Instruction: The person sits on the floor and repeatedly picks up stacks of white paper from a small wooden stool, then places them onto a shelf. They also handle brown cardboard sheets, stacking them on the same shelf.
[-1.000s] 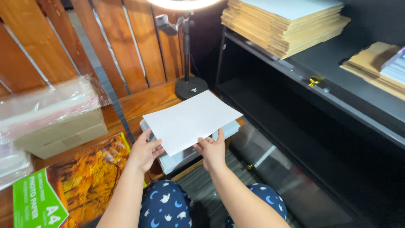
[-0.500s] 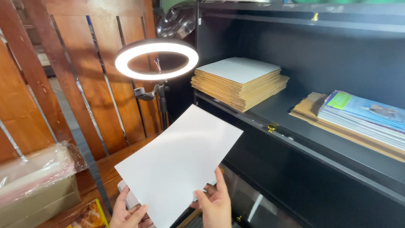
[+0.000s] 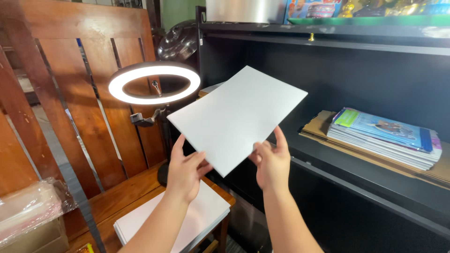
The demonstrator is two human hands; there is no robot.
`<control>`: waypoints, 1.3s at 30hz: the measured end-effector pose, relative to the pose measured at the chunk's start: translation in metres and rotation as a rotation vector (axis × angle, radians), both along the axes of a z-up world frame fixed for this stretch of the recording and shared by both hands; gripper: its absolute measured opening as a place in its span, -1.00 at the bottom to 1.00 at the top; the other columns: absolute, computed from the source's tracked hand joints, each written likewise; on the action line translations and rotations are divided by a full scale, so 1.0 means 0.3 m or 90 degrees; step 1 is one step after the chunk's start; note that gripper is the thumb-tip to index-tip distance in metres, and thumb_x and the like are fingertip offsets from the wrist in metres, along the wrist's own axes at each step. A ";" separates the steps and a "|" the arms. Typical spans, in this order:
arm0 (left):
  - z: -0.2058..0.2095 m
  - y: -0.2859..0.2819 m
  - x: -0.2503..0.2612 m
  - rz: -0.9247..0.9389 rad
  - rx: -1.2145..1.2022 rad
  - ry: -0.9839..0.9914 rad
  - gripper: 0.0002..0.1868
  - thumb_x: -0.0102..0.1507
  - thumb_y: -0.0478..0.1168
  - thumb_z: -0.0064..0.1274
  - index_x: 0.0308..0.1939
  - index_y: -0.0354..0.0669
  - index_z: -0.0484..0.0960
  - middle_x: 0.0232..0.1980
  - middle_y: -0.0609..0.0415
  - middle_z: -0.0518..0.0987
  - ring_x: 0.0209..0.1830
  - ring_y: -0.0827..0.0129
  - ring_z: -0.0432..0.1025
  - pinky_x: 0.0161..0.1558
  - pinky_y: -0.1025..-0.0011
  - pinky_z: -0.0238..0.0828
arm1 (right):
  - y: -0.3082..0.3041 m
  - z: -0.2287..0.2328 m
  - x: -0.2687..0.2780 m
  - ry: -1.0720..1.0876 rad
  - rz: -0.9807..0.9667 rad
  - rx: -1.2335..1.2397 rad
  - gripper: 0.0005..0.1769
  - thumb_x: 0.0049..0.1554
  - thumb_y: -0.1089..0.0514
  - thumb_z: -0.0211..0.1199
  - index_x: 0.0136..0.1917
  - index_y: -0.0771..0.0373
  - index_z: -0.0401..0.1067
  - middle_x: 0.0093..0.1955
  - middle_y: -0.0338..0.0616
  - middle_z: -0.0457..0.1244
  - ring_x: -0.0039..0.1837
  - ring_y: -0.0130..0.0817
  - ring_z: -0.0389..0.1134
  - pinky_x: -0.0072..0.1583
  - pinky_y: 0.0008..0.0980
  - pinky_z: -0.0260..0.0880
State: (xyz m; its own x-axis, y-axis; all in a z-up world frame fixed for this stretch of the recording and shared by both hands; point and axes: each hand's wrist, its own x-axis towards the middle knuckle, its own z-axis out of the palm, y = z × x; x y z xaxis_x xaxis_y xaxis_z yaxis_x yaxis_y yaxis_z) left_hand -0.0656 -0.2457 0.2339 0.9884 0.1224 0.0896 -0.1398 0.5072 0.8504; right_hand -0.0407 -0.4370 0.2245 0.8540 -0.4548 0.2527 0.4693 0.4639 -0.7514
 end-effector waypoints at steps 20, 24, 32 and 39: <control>0.079 -0.308 0.613 -0.026 -0.191 0.040 -0.04 0.25 -0.52 0.06 0.62 0.36 0.11 0.08 -0.21 0.36 -0.11 0.08 0.56 0.00 0.21 0.71 | -0.238 0.105 0.590 0.051 -0.098 0.052 -0.37 0.17 0.43 0.21 0.49 0.18 0.34 0.05 0.20 0.28 -0.08 -0.28 0.38 -0.03 -0.31 0.67; 0.072 -0.331 0.650 -0.010 -0.196 0.047 -0.03 0.26 -0.51 0.07 0.63 0.36 0.08 0.12 -0.24 0.37 -0.06 0.05 0.57 0.04 0.16 0.70 | -0.145 0.118 0.465 0.093 -0.080 0.016 -0.16 0.15 0.35 0.31 0.61 0.40 0.03 0.22 0.34 0.20 -0.10 -0.26 0.39 0.00 -0.10 0.66; 0.068 -0.279 0.742 0.025 -0.097 0.074 -0.20 0.31 -0.29 0.08 0.59 0.16 0.13 -0.04 -0.18 0.47 -0.08 0.02 0.62 -0.08 0.11 0.72 | -0.023 0.132 0.356 0.106 -0.019 -0.025 -0.02 0.20 0.37 0.19 0.67 0.45 -0.34 0.30 0.57 0.11 -0.03 0.25 0.49 0.02 0.09 0.63; 0.059 -0.186 0.994 0.010 0.044 0.056 -0.23 0.28 -0.39 0.11 0.55 -0.13 0.16 0.00 -0.27 0.49 -0.02 -0.04 0.62 -0.03 0.10 0.75 | -0.009 0.132 0.375 0.096 -0.051 -0.036 -0.14 0.22 0.42 0.10 0.66 0.47 -0.25 0.15 0.47 0.22 -0.13 0.15 0.51 -0.01 -0.04 0.68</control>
State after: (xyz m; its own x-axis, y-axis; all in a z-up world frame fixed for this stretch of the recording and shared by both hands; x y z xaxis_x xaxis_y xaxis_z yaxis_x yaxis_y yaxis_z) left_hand 0.2327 -0.3016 0.2517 0.9908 0.1350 0.0116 -0.0711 0.4453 0.8925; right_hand 0.0718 -0.4398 0.2641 0.8454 -0.5122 0.1516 0.3835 0.3845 -0.8397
